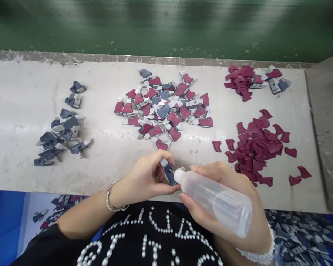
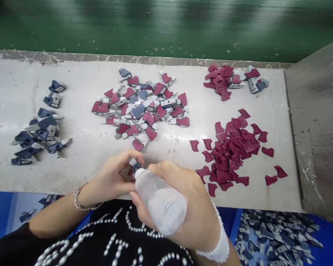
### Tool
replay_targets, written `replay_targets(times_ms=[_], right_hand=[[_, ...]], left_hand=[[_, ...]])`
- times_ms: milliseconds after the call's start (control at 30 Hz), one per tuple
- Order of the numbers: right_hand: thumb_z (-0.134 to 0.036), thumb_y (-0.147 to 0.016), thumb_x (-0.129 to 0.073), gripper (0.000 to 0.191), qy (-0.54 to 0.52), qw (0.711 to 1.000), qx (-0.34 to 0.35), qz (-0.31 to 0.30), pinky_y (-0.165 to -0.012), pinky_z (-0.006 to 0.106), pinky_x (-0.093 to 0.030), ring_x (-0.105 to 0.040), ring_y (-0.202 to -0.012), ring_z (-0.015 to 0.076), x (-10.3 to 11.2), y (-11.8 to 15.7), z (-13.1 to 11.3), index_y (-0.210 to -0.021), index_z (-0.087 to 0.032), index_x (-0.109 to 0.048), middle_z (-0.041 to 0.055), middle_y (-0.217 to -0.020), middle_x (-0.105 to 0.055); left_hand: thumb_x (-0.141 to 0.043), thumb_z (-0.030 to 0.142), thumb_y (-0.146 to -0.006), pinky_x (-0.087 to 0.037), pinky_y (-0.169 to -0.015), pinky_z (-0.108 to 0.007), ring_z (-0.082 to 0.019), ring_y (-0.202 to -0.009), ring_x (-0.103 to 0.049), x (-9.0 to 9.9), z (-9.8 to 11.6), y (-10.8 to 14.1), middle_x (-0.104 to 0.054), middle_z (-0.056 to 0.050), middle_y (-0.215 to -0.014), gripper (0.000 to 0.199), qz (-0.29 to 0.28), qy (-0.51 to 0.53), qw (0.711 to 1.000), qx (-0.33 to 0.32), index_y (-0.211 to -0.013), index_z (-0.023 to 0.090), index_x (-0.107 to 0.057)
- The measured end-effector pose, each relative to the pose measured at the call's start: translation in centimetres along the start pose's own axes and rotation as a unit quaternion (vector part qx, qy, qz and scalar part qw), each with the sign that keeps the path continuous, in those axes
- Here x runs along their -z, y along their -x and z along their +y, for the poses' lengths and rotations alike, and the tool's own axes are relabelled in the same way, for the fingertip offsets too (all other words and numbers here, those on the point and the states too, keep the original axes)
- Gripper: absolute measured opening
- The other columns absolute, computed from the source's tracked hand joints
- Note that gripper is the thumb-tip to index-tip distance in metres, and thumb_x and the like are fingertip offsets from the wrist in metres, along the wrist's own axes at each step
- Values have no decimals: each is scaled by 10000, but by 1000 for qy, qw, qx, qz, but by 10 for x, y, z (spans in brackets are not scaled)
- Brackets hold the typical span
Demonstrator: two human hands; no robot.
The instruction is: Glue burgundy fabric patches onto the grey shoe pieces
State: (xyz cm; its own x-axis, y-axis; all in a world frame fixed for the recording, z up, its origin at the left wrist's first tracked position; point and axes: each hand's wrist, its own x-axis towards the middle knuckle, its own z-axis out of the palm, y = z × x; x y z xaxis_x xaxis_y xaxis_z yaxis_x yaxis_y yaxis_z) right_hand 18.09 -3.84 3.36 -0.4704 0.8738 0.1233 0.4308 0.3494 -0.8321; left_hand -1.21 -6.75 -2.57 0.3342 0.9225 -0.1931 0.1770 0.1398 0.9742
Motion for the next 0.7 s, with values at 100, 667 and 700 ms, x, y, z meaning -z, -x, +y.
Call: replay_targets(times_ms=[100,667,700], right_hand=[[-280,-790,-697,258,24,999,7,21,-520,181,-550,-652,-533,86,2,0,-1,-974,-257,-518,-80,-731,-661],[-267,-879,-617,155,81,995,64,-16,-497,265,-519,-584,-532,131,-11,11,-9,-877,-245,-464,-54,-655,-563],[-272,-878,-617,168,82,994,63,-21,-494,266,-516,-579,-525,130,-10,12,-10,-855,-249,-452,-55,-654,-559]], left_hand=[[-800,328,-749,-420,-416,-150,-71,-469,-520,0,0,1,-519,79,-582,410,1,7,1000,2,-981,219,-480],[-820,178,-692,-409,-480,-141,-64,-532,-507,0,-5,3,-505,78,-647,454,27,-1,1000,8,-1005,246,-499],[-814,194,-705,-408,-482,-147,-67,-534,-505,0,-5,3,-502,76,-644,438,26,1,1000,12,-1004,245,-497]])
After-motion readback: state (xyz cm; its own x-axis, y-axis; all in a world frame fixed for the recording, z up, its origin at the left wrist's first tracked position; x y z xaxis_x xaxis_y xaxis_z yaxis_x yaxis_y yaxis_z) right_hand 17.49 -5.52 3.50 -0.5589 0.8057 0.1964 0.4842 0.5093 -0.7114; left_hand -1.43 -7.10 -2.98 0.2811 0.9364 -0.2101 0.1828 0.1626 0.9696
